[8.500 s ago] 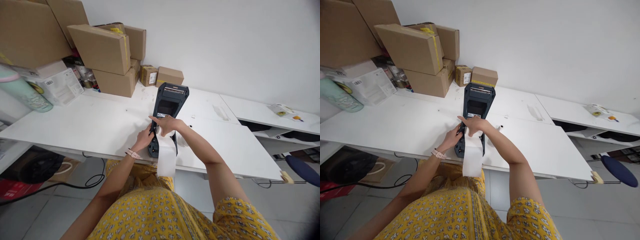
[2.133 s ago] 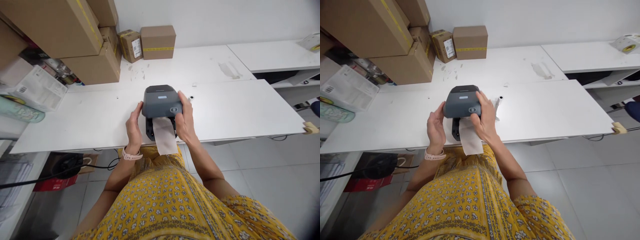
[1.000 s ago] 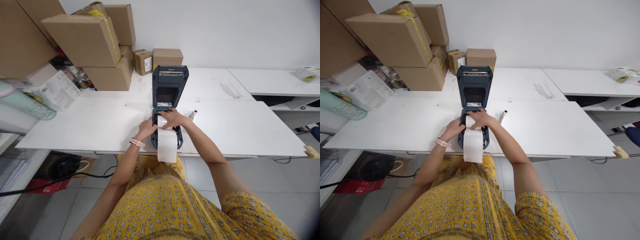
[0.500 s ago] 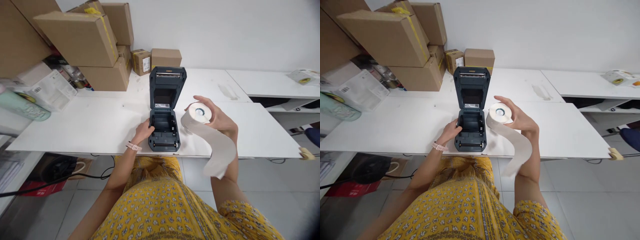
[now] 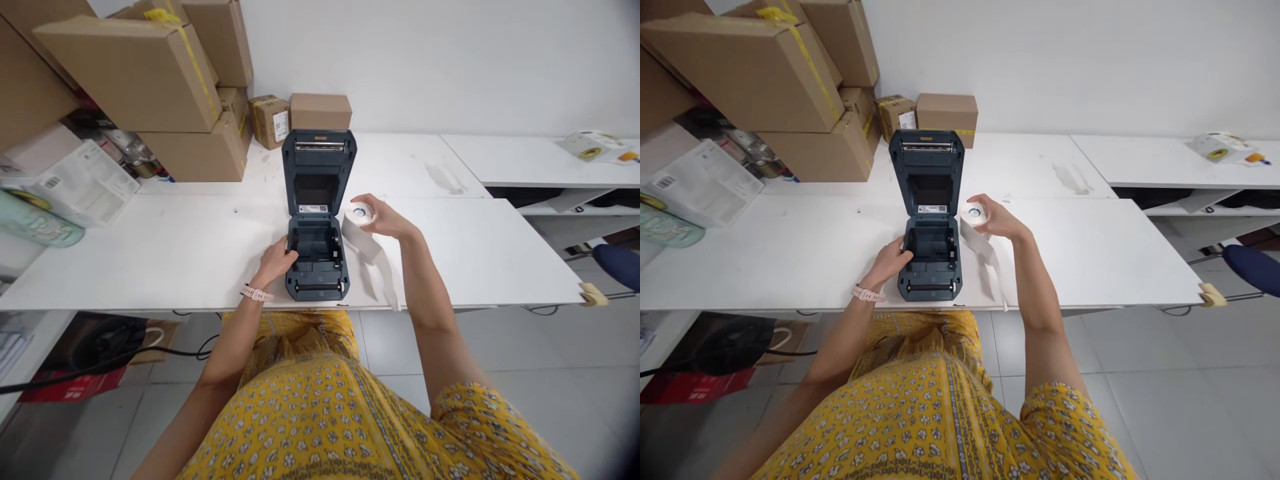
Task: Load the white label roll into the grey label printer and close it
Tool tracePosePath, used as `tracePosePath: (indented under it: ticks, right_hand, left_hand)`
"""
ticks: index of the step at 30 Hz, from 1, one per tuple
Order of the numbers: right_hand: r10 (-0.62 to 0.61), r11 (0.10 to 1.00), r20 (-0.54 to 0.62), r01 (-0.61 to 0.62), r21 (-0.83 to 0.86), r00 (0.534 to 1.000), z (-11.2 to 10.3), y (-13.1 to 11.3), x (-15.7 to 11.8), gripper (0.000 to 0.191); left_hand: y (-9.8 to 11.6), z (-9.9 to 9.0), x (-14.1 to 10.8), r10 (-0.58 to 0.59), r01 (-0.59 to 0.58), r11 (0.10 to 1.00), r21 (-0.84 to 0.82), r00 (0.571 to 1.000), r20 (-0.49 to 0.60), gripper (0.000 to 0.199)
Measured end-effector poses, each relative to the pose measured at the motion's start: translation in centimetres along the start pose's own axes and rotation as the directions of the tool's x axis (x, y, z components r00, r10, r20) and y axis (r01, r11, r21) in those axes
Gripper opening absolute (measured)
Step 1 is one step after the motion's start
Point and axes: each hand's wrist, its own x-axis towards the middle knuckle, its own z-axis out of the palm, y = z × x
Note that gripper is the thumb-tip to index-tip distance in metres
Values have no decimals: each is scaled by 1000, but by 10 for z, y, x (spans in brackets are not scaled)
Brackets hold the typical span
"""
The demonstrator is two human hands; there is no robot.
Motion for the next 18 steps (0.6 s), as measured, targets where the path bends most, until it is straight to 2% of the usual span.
tracePosePath:
  ticks: [6,9,10,12,14,15,16,18]
  right_hand:
    - [75,994,85,-68,-80,994,18,17,13,73]
    - [39,999,86,-38,-15,996,11,28,1,76]
    - [22,999,57,-24,45,998,5,33,-5,75]
    - [51,979,-84,-34,200,995,-8,47,-18,67]
    - [187,935,-250,-94,342,950,-17,64,-27,58]
    - [258,911,-296,-130,391,919,-17,72,-30,54]
    - [312,891,-308,-165,423,899,-15,79,-32,52]
    - [353,863,-252,-210,460,901,-3,90,-32,54]
  left_hand:
    - [-3,1,2,28,-28,1000,-6,1000,-6,55]
    - [-3,1,2,19,-19,1000,-11,1000,-2,57]
    - [-2,1,2,19,-19,1000,-11,1000,1,57]
    - [-2,1,2,19,-19,1000,-9,1000,3,58]
    - [-3,1,2,22,-22,1000,-6,1000,9,59]
    - [-3,1,3,23,-23,1000,-4,1000,12,59]
    - [-3,1,3,22,-22,1000,-2,1000,14,59]
    - [-4,1,3,20,-20,1000,-2,1000,14,59]
